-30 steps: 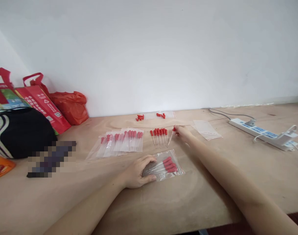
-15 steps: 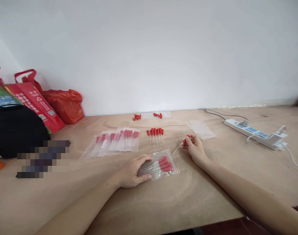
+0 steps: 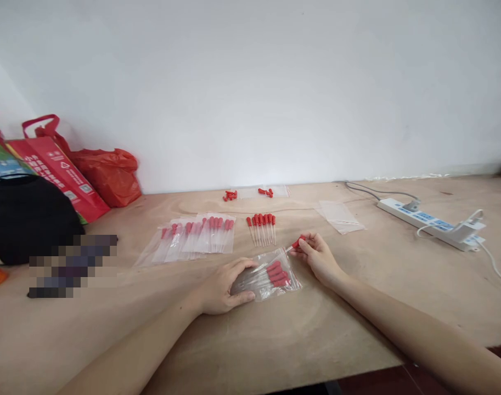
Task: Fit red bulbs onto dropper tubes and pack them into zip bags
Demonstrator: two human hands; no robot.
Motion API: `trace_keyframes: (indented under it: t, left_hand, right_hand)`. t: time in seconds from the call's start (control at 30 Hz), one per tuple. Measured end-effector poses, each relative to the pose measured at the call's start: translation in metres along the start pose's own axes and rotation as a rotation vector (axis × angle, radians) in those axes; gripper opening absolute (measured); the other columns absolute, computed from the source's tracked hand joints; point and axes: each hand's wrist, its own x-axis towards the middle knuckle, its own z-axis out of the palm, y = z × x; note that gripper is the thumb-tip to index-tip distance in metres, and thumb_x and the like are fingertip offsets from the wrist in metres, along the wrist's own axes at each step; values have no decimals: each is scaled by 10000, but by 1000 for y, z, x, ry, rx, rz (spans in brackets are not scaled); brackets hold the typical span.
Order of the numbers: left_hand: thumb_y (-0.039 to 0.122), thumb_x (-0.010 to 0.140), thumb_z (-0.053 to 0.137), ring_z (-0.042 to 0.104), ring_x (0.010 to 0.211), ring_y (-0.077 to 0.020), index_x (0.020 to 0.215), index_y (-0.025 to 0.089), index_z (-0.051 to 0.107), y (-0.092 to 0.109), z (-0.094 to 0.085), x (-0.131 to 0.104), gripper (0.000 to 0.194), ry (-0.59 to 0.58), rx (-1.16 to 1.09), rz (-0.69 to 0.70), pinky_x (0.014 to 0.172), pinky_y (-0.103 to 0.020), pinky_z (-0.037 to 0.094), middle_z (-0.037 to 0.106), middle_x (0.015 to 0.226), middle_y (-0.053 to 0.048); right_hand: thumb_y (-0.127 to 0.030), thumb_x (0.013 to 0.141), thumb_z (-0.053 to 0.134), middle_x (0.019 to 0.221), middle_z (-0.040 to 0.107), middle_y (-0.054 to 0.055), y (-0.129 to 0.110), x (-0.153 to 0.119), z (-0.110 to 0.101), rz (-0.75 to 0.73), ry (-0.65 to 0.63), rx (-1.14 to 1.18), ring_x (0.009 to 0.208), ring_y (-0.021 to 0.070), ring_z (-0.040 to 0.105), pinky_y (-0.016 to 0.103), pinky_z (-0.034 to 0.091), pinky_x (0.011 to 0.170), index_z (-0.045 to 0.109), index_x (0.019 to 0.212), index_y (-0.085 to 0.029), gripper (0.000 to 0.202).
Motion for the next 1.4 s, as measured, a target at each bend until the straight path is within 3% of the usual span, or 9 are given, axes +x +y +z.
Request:
trace_keyframes:
  t: [0.27, 0.4, 0.5, 0.57, 0.73, 0.97, 1.2, 1.4]
  left_hand:
    - [355, 766, 537, 431, 1121, -229, 1197, 248, 373, 1, -1, -1, 473, -11, 8, -23, 941, -380, 353, 452, 1240, -47]
    - [353, 768, 538, 435, 1113, -223, 1198, 248, 362, 1, -1, 0, 477, -10, 21, -10, 939, -377, 353, 451, 1233, -49]
    - [338, 769, 538, 435, 1109, -219, 1201, 250, 355, 1, -1, 0, 478, -12, 24, -3, 936, -372, 355, 445, 1234, -48]
    - [327, 770, 536, 439, 1102, -215, 1202, 249, 352, 1, -1, 0, 476, -12, 22, 5, 933, -366, 358, 448, 1227, -47]
    - [341, 778, 527, 446, 1088, -209, 1200, 244, 354, 1, -1, 0, 466, -7, 17, 13, 924, -360, 363, 453, 1214, -47]
    - [354, 785, 520, 451, 1082, -210, 1193, 231, 364, -1, 1, 0, 454, 15, 17, 38, 917, -350, 367, 463, 1203, -52]
    - [343, 787, 519, 443, 1096, -209, 1204, 235, 356, -2, 1, 0, 460, 11, 23, 37, 927, -356, 364, 455, 1216, -53]
    - [347, 785, 523, 396, 1151, -217, 1216, 234, 377, -4, 2, 1, 469, 8, 39, 40, 965, -377, 334, 404, 1265, -62]
  right_hand:
    - [-331, 608, 663, 627, 558, -47, -5, -4, -1, 78, 44, 45, 579, 98, 580, 250, 508, 593, 412, 750, -216, 310]
    - [-352, 594, 676, 615, 584, -34, -8, -11, 5, 135, -52, -41, 547, 88, 577, 208, 485, 518, 425, 750, -198, 333]
    - [-378, 577, 684, 588, 568, -44, -8, -14, 8, 137, -130, -190, 418, 71, 512, 170, 370, 338, 445, 731, -188, 342]
    - [-381, 556, 697, 596, 566, -43, -6, -15, 8, 125, -180, -255, 375, 54, 473, 164, 325, 306, 457, 697, -177, 345]
    - [-423, 583, 676, 578, 600, -16, 1, -11, 6, 135, -290, -325, 440, 103, 549, 203, 415, 380, 497, 726, -165, 346]
    - [-494, 608, 640, 709, 671, 64, 12, -1, 14, 122, -296, -376, 612, 190, 635, 308, 519, 555, 609, 828, -142, 416]
    - [-511, 665, 569, 758, 683, 53, 4, 2, 15, 215, -657, -242, 672, 191, 643, 374, 511, 711, 641, 905, -138, 449]
    - [-390, 711, 531, 780, 684, 45, 8, 7, 12, 34, -525, -397, 713, 190, 640, 343, 509, 709, 648, 906, -149, 331]
